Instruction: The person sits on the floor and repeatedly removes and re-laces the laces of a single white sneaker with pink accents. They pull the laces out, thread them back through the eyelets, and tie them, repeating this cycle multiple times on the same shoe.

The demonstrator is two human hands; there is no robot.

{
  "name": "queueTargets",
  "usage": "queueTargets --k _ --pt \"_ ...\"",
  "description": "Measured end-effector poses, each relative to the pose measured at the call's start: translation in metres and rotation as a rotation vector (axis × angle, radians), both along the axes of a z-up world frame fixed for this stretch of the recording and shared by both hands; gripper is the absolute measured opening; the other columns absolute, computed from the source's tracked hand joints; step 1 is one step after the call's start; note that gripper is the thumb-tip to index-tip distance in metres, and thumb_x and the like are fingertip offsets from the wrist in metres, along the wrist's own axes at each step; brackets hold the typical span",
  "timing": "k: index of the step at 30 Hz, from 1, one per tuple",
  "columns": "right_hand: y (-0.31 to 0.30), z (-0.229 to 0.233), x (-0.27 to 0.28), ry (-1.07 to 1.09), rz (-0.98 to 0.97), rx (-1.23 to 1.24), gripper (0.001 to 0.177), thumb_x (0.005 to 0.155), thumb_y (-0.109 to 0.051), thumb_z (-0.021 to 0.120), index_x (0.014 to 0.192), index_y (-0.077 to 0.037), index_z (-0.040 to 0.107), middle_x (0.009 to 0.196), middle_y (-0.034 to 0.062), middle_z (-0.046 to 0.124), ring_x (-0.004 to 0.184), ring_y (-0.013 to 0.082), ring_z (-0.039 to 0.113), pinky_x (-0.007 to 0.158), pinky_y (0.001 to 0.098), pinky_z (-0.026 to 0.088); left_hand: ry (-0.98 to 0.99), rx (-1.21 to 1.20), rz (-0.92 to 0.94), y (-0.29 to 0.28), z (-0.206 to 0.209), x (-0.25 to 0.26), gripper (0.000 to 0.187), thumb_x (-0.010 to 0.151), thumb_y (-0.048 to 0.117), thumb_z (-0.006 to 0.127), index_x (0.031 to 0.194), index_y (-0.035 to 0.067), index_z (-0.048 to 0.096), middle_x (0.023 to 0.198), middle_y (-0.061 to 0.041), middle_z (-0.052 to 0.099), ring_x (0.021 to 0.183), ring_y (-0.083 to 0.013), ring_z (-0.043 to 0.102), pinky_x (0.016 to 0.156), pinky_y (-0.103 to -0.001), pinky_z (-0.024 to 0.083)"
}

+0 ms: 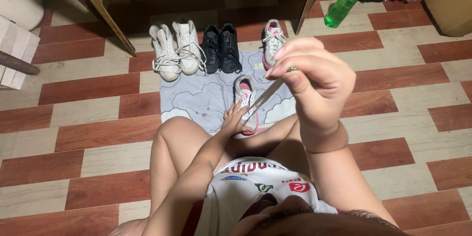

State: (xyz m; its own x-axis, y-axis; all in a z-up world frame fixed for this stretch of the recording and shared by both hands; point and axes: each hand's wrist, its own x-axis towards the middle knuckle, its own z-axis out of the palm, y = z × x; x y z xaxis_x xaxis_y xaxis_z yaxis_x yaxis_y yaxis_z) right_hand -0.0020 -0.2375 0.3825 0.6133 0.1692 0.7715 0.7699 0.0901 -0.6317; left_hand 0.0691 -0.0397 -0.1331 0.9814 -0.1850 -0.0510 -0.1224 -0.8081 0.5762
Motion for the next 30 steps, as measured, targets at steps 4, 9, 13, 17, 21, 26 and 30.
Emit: queueTargets --k 4,9,13,17,21,26,30 --pt "0.002 0.001 -0.004 -0.018 0.009 -0.061 0.027 0.108 -0.024 0.07 0.095 0.001 0.072 0.09 0.0067 0.074 0.105 0.0204 0.066 0.094 0.0301 0.056 0.01 -0.012 0.032 -0.003 0.003 -0.003 0.116 0.049 0.058 0.094 0.15 0.029 0.044 0.172 -0.002 0.013 0.155 -0.0418 0.017 0.115 -0.072 0.018" --pt "0.001 0.004 -0.01 -0.039 -0.006 -0.177 0.02 0.102 -0.021 0.071 0.099 -0.002 0.073 0.095 0.0069 0.074 0.107 0.0225 0.068 0.096 0.0307 0.055 0.034 -0.026 0.018 -0.002 0.001 0.001 0.1 0.063 0.053 0.089 0.15 0.027 0.045 0.169 -0.005 0.012 0.15 -0.0433 0.019 0.113 -0.073 0.018" --pt "-0.007 -0.001 0.014 -0.142 -0.087 -0.365 0.015 0.1 -0.017 0.072 0.102 -0.003 0.076 0.1 0.0087 0.075 0.103 0.0221 0.07 0.094 0.0306 0.053 -0.094 -0.032 0.06 0.008 -0.008 0.022 0.029 0.091 0.024 0.068 0.118 0.028 0.078 0.159 -0.009 0.042 0.145 -0.0369 0.04 0.114 -0.068 0.024" --pt "-0.021 -0.041 0.062 -0.137 -0.095 -0.54 0.012 0.103 -0.015 0.073 0.108 -0.005 0.078 0.103 0.0091 0.078 0.101 0.0202 0.071 0.089 0.0312 0.051 -0.261 -0.548 0.26 0.035 0.004 0.051 0.03 0.098 0.011 0.048 0.109 0.012 0.077 0.113 -0.012 0.071 0.105 -0.0284 0.065 0.096 -0.042 0.053" --pt "-0.044 -0.138 0.123 0.272 -0.198 -0.576 0.018 0.1 -0.018 0.073 0.112 -0.005 0.079 0.088 0.011 0.073 0.078 0.0162 0.067 0.07 0.0309 0.051 -0.186 -1.101 0.4 0.073 0.071 0.058 0.039 0.112 0.029 0.039 0.094 0.007 0.066 0.082 -0.004 0.072 0.076 -0.0118 0.067 0.07 -0.025 0.05" --pt "-0.048 -0.343 0.186 0.598 -0.255 -0.785 0.02 0.098 -0.022 0.072 0.101 -0.004 0.079 0.078 0.0131 0.074 0.066 0.0169 0.067 0.064 0.0337 0.052 -0.341 -1.46 0.424 0.122 0.165 0.04 0.02 0.113 0.016 0.044 0.106 0.005 0.06 0.087 -0.001 0.057 0.07 -0.0073 0.049 0.067 -0.025 0.043" --pt "-0.006 -0.491 0.17 0.699 0.081 -0.77 0.022 0.099 -0.018 0.064 0.102 -0.005 0.082 0.088 0.0081 0.079 0.074 0.0114 0.069 0.072 0.0295 0.054 -0.396 -1.294 0.518 0.119 0.169 0.043 0.026 0.099 0.002 0.045 0.122 0.007 0.056 0.081 0.0 0.053 0.065 -0.0078 0.047 0.059 -0.026 0.04"
